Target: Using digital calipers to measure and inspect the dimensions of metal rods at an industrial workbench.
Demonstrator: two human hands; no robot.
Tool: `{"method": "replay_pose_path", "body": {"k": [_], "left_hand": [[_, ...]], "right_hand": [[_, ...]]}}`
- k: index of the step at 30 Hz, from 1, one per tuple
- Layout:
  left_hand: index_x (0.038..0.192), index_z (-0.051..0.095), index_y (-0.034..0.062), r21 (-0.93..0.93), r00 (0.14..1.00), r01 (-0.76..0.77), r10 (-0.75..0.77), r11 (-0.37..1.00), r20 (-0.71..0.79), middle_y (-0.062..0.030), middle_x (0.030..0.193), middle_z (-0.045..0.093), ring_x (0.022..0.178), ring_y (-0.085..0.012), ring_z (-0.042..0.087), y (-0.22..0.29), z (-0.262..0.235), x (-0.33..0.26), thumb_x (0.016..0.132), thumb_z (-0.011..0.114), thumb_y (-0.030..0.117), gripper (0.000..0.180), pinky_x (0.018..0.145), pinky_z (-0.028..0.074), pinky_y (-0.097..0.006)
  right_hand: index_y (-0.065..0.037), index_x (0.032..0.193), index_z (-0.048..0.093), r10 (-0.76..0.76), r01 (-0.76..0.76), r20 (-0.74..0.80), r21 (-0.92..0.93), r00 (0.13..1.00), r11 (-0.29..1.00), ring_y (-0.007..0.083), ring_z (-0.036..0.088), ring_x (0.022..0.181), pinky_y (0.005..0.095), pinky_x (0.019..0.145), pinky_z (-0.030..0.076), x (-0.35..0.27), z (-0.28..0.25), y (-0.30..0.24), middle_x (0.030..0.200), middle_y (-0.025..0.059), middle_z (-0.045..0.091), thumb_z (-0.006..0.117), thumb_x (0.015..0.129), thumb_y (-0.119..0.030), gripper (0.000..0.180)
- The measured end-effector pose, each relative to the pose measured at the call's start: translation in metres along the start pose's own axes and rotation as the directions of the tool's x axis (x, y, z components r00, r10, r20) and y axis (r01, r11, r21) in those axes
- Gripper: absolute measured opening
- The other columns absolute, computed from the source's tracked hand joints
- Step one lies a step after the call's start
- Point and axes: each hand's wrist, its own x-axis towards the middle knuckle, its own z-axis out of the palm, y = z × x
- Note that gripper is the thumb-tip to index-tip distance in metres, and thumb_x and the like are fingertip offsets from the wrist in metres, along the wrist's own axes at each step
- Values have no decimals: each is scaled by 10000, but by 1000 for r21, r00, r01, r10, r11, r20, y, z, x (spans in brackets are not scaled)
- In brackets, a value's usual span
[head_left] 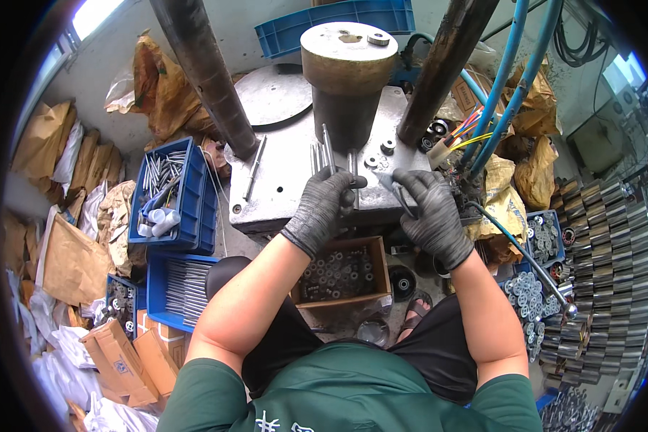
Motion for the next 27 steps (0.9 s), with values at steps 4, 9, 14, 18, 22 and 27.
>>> {"method": "replay_pose_path", "body": {"k": [4, 9, 14, 18, 22, 27], "left_hand": [[1026, 527, 36, -108, 999, 1, -5, 994, -34, -44, 798, 567, 547, -64, 486, -2, -2, 2, 1008, 561, 80, 58, 412, 373, -202], [1009, 518, 53, -94, 1000, 15, -15, 995, 1, -23, 760, 525, 534, -67, 478, -2, -4, 2, 1002, 568, 75, 55, 413, 369, -204], [1014, 519, 56, -81, 1000, 12, -11, 997, 12, -21, 761, 526, 528, -69, 477, -1, -4, 0, 1000, 574, 74, 60, 416, 372, -209], [1019, 520, 54, -78, 1000, 7, -5, 997, 31, -22, 763, 529, 528, -72, 475, -1, -7, 0, 997, 581, 75, 69, 418, 372, -214], [1015, 521, 54, -76, 1000, 0, 2, 997, 31, -23, 767, 534, 527, -75, 472, -1, -6, 0, 997, 581, 73, 66, 421, 371, -218], [1004, 523, 56, -55, 999, 17, -15, 998, 31, -20, 743, 526, 533, -79, 476, 1, -5, -1, 998, 581, 69, 59, 428, 374, -221]], "right_hand": [[-98, 1183, 694, -180, 170, -37, -190, 983, 967, 366, 627, 960, 483, 853, 500, 1, 6, -5, 1072, 130, 696, 637, 704, -11, 491], [-105, 1174, 707, -205, 192, -36, -229, 978, 954, 362, 633, 960, 479, 845, 506, 1, 8, -2, 1055, 127, 703, 627, 729, -15, 461], [-114, 1164, 717, -194, 183, -33, -218, 980, 959, 358, 642, 950, 478, 828, 513, 2, 9, -4, 1056, 126, 710, 634, 732, -19, 450], [-113, 1165, 717, -200, 188, -34, -220, 979, 957, 357, 642, 948, 477, 826, 511, 1, 9, -3, 1055, 125, 710, 638, 744, -23, 438], [-113, 1156, 716, -200, 185, -51, -219, 978, 958, 351, 639, 942, 477, 824, 505, 2, 8, -5, 1042, 121, 707, 636, 775, -28, 398], [-116, 1152, 715, -200, 184, -50, -225, 979, 957, 345, 638, 941, 480, 824, 499, 1, 7, -4, 1034, 119, 701, 626, 795, -25, 379]]}}
